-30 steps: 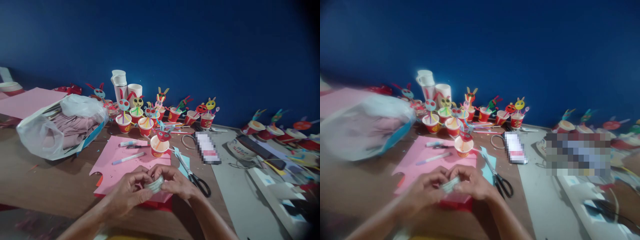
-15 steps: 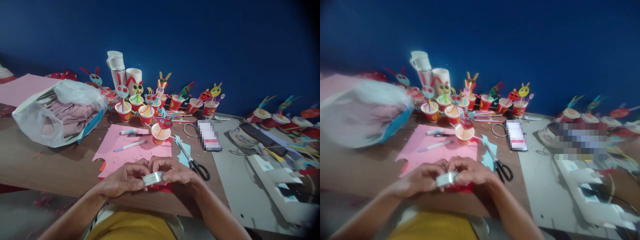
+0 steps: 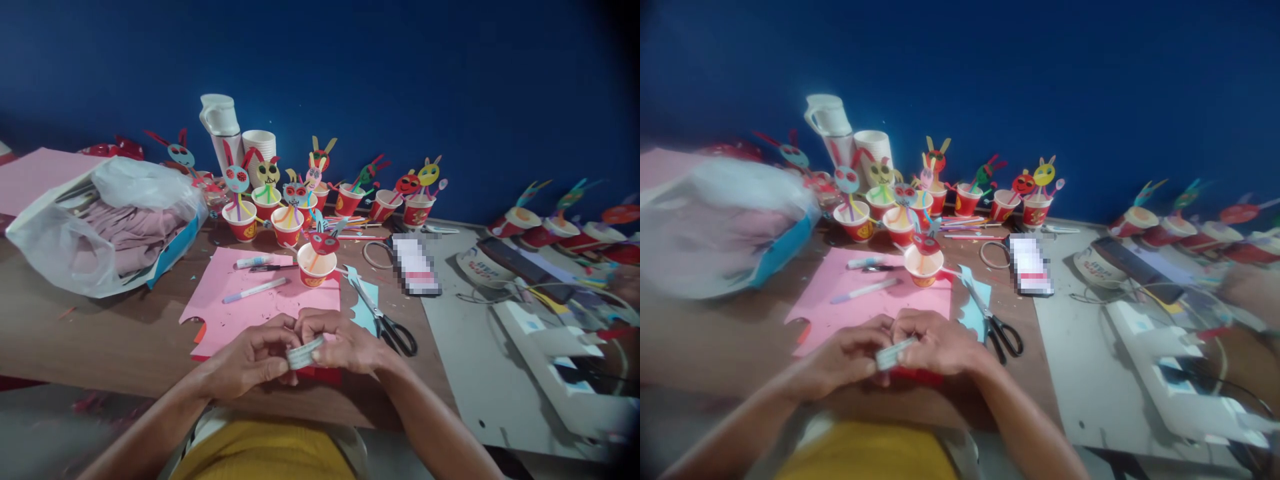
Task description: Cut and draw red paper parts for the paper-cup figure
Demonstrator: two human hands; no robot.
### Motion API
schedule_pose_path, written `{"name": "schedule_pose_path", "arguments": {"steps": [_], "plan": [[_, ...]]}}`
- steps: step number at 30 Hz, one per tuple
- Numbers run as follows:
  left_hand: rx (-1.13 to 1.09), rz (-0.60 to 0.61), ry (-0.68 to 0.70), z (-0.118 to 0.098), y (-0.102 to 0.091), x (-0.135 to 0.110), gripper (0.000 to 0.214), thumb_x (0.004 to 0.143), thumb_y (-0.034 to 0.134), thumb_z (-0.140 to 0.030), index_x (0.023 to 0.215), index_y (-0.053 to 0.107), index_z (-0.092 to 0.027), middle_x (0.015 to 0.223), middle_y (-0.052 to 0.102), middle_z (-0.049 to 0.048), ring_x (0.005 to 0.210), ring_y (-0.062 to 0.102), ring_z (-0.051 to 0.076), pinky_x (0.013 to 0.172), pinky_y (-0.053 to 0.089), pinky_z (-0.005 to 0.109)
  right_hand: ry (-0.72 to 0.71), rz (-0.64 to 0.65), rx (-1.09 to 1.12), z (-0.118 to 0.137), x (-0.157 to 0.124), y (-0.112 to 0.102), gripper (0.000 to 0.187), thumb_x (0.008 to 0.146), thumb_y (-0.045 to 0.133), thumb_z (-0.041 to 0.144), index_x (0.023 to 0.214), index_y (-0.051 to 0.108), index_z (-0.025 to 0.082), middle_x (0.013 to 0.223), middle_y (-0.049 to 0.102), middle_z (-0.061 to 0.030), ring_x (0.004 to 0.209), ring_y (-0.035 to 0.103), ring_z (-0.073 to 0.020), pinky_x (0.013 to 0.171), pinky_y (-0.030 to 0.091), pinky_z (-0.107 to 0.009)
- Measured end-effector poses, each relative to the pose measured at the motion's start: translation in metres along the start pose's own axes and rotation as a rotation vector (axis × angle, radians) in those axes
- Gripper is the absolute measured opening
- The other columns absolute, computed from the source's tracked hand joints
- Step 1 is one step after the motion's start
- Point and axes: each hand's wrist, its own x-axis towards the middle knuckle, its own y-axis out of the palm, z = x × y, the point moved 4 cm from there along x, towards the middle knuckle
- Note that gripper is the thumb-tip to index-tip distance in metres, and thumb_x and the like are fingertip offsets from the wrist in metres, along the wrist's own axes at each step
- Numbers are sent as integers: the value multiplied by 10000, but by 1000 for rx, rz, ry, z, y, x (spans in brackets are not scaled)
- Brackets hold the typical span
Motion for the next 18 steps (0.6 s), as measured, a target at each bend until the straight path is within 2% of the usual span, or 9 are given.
{"name": "schedule_pose_path", "arguments": {"steps": [4,7,10,14,18], "plan": [[-117,-59,69,3,0,2,182,770,643,-265,926,599,-183,1024,494,45,752,582,134,670,467,268,1,-66,-92,4,-2,0,141,725,627,257,692,510,186,792,508,20,693,452,-123,629,343,-236],[-169,-98,66,1,0,3,191,755,661,-289,869,586,-155,919,552,40,720,585,133,664,466,263,-42,-58,17,4,-4,-3,170,768,608,346,798,574,182,856,528,0,734,474,-135,668,370,-251],[-246,-104,59,1,-1,4,219,754,663,-293,897,575,-152,852,587,40,704,608,153,650,497,289,-67,-37,96,3,-4,-8,228,769,617,380,864,589,174,905,536,-17,781,493,-151,696,388,-265],[-225,-160,67,6,-2,3,203,771,638,-217,956,570,-169,939,583,55,705,629,164,613,513,289,-66,-72,16,3,-2,-8,94,767,618,224,831,575,172,879,548,-11,770,512,-140,697,400,-253],[-69,-325,98,5,-6,1,339,721,673,-180,1046,580,-206,1176,500,75,811,590,150,658,499,256,-90,-215,-187,7,0,-7,59,766,588,134,805,584,178,840,569,-11,764,529,-142,702,401,-254]]}}
